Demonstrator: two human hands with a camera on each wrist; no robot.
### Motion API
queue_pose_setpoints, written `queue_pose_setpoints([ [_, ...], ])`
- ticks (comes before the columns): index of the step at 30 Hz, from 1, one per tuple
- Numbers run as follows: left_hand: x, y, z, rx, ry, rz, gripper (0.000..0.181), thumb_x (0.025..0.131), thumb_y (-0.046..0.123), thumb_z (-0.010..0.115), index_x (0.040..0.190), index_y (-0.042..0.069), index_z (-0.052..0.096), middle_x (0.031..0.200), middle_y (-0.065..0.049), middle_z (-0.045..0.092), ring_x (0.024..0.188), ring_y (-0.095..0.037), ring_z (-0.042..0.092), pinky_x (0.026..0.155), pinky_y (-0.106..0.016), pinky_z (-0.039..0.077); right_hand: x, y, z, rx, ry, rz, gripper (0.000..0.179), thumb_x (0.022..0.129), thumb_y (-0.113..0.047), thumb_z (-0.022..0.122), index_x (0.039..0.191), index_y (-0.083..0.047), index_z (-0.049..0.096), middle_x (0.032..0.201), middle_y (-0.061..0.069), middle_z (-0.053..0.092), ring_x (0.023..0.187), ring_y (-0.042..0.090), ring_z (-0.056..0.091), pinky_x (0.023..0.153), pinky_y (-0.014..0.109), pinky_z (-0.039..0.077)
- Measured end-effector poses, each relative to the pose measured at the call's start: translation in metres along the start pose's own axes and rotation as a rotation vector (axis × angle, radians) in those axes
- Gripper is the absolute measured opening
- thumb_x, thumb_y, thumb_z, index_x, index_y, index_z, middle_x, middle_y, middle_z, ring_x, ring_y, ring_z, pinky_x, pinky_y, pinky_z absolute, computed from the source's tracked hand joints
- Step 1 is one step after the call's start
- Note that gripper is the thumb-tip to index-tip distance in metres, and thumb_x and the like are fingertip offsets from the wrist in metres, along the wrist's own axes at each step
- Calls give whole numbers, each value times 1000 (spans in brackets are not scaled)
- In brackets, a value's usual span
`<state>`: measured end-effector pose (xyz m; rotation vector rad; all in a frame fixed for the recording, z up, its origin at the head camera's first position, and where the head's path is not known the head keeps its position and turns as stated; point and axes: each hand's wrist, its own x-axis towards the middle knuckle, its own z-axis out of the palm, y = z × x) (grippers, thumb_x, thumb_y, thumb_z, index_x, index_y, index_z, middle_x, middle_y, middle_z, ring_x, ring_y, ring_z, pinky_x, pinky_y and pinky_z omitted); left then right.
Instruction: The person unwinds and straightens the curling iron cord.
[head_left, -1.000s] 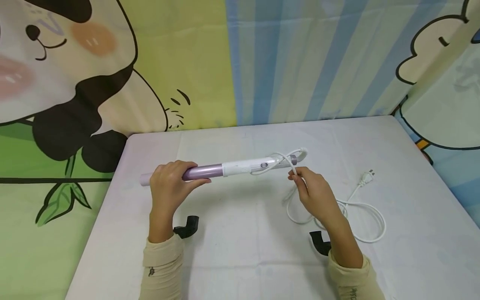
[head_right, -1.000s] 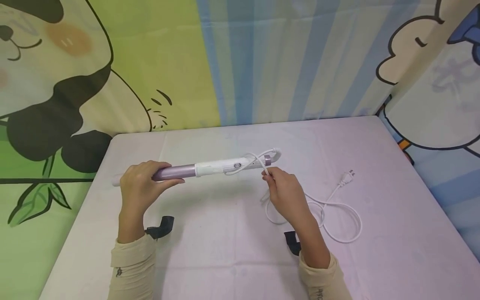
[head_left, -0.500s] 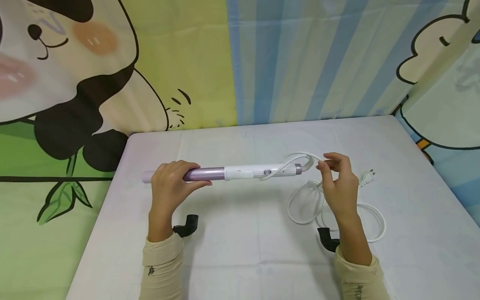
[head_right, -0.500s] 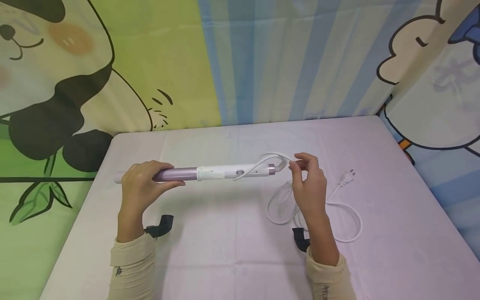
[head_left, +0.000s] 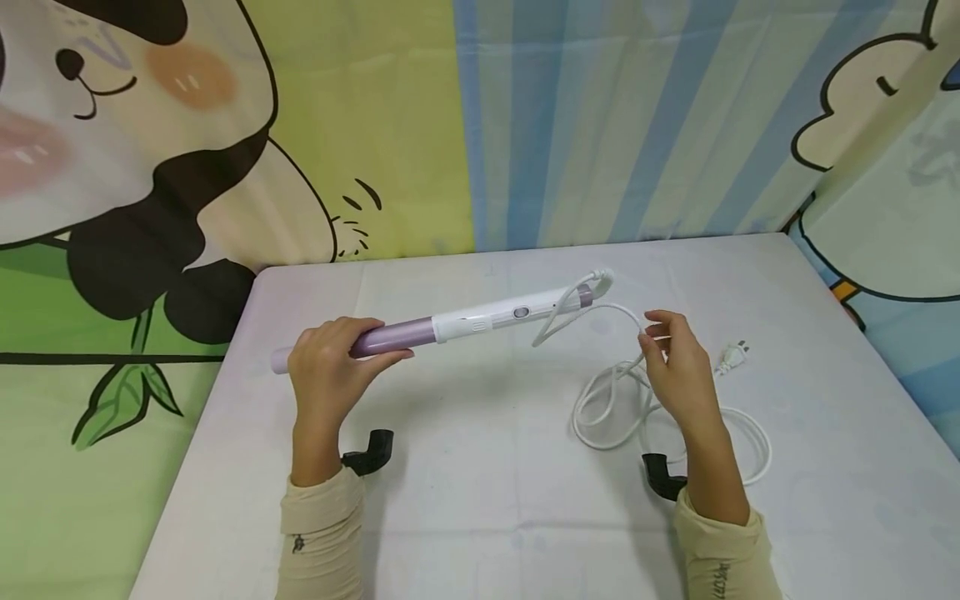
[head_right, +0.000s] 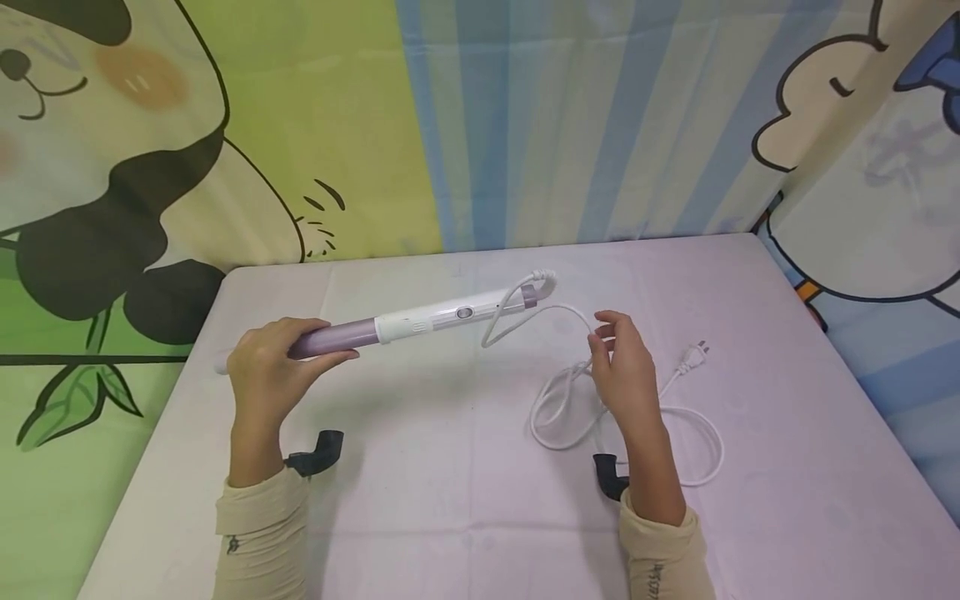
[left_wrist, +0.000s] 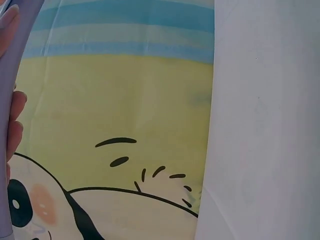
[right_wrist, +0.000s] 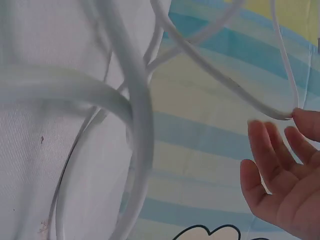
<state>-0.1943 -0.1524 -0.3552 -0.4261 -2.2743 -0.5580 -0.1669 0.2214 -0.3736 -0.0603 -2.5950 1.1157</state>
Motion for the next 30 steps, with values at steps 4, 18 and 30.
queue_pose_setpoints([
  [4, 0, 1, 1, 6, 14, -8, 48, 51, 40, 86, 83, 7, 69, 75, -9, 69, 63, -26, 62, 59, -35, 40, -3, -5, 3, 7, 17, -97, 41, 92, -1, 45, 132, 1, 35, 123, 25, 41, 107, 38, 47, 85, 50, 38],
  [18, -1, 4, 5, 16, 8, -2, 48, 53, 39, 85, 85, 7, 69, 76, -10, 69, 64, -26, 62, 59, -36, 40, -10, -21, 24, -135, -125, -205, 49, 88, -6, 57, 132, 6, 38, 114, 23, 50, 93, 33, 52, 76, 44, 44],
  [30, -3, -1, 18, 150, -70, -30, 54, 48, 38, 88, 85, 6, 65, 75, -11, 67, 66, -28, 60, 60, -36, 38, -12, -28, 7, 102, 56, -457, 26, 81, 12, 57, 105, 2, 64, 75, 6, 65, 65, 8, 56, 59, 10, 40],
])
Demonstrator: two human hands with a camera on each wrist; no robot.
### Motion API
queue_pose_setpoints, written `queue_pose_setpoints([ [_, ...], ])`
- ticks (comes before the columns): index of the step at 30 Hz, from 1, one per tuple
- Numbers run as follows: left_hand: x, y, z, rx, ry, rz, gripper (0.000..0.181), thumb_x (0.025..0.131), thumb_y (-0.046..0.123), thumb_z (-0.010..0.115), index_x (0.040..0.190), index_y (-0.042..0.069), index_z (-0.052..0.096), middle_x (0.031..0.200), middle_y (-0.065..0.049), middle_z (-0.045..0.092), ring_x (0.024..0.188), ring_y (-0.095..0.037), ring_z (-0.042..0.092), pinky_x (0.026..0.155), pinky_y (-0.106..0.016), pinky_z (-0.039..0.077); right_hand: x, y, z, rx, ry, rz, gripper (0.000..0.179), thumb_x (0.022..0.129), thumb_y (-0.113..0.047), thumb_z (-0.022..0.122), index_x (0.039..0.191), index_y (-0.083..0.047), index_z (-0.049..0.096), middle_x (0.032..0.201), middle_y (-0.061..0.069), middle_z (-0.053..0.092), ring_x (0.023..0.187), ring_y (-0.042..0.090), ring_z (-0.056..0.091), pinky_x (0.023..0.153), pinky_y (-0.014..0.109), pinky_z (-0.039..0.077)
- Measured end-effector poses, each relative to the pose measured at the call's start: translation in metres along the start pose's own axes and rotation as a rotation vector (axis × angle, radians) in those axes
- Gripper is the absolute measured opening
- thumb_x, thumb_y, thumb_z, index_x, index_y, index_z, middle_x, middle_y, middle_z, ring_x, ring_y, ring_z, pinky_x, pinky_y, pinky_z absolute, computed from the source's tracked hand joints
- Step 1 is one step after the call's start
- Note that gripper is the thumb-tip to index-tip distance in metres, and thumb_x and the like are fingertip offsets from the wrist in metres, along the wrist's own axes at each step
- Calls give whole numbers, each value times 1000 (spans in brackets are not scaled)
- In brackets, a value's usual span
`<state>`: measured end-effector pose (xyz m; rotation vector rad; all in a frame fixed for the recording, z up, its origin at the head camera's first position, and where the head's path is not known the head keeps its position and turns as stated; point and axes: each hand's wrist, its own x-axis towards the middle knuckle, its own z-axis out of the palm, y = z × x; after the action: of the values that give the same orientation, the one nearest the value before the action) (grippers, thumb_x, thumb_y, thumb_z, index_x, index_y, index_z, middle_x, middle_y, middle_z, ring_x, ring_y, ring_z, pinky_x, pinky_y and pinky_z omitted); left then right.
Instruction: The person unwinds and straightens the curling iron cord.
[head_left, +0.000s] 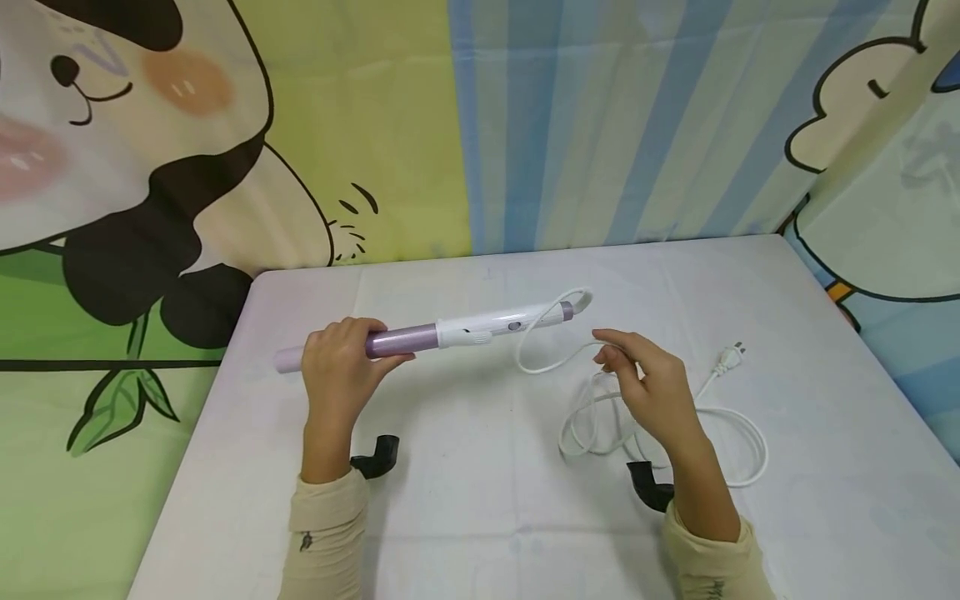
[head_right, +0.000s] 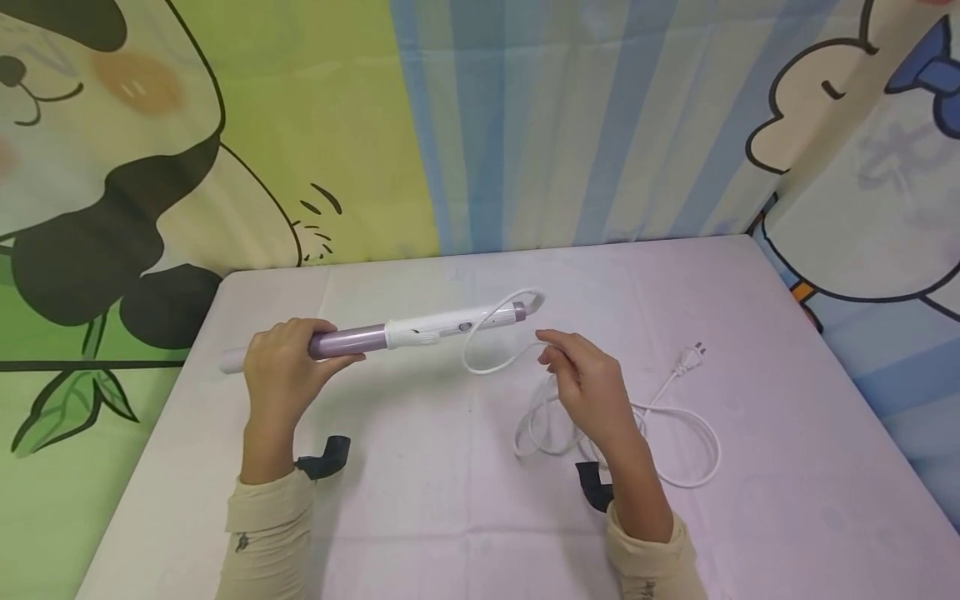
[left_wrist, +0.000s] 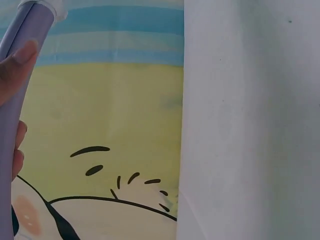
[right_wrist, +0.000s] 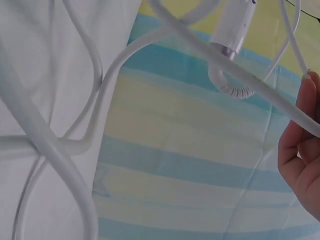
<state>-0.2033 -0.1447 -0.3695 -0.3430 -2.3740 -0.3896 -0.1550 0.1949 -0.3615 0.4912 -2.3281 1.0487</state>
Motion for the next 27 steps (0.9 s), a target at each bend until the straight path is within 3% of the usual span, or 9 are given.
queue_pose_setpoints([
  [4, -2, -2, 6, 37, -48, -59, 52, 49, 34, 88, 87, 7, 63, 76, -12, 66, 69, -29, 58, 63, -38, 36, 1, 7, -6, 5, 59, 62, 23, 84, 9, 56, 104, 3, 64, 75, 9, 66, 67, 5, 58, 56, 10, 39],
  [7, -3, -5, 11, 56, -107, -134, 50, 52, 32, 87, 89, 9, 63, 78, -14, 65, 70, -31, 56, 66, -40, 36, 1, 14, -9, -60, 18, 133, 22, 87, 4, 55, 107, 2, 63, 78, 10, 67, 69, 11, 59, 50, 12, 34],
  [11, -8, -9, 17, 78, -205, -217, 48, 54, 28, 87, 92, 10, 64, 84, -17, 65, 74, -34, 54, 70, -43, 34, 1, 19, -10, -133, -161, 238, 26, 91, 0, 50, 115, 1, 59, 84, 11, 68, 64, 21, 56, 49, 20, 33],
  [16, -16, -17, 24, 80, -359, -277, 46, 59, 26, 84, 97, 11, 64, 91, -20, 62, 83, -36, 51, 76, -46, 32, 2, 19, -7, -160, -392, 334, 32, 93, -4, 45, 124, 1, 52, 95, 14, 68, 79, 29, 62, 69, 36, 43],
  [18, -19, -19, 26, 63, -433, -303, 44, 63, 25, 82, 100, 10, 63, 95, -21, 60, 87, -38, 49, 79, -48, 31, 2, 20, -6, -157, -433, 348, 32, 94, -5, 45, 125, 2, 51, 97, 15, 68, 95, 32, 62, 77, 42, 44],
  [22, -21, -23, 33, 28, -606, -339, 35, 76, 18, 73, 106, 10, 59, 100, -25, 54, 94, -42, 43, 84, -52, 27, 2, 26, -6, -157, -514, 387, 34, 95, -6, 44, 127, 1, 48, 103, 16, 67, 99, 32, 60, 78, 42, 43],
  [24, -21, -25, 37, 21, -691, -338, 35, 77, 16, 70, 109, 9, 57, 101, -25, 53, 95, -42, 42, 84, -53, 25, 2, 30, -5, -161, -558, 398, 35, 95, -8, 43, 129, 2, 46, 109, 19, 64, 99, 32, 60, 77, 41, 43],
  [27, -26, -27, 42, 44, -763, -325, 37, 76, 15, 71, 109, 9, 56, 101, -25, 52, 95, -42, 44, 84, -52, 25, -2, 38, 0, -158, -619, 405, 39, 95, -12, 44, 132, 1, 41, 118, 21, 59, 105, 35, 57, 85, 47, 43],
])
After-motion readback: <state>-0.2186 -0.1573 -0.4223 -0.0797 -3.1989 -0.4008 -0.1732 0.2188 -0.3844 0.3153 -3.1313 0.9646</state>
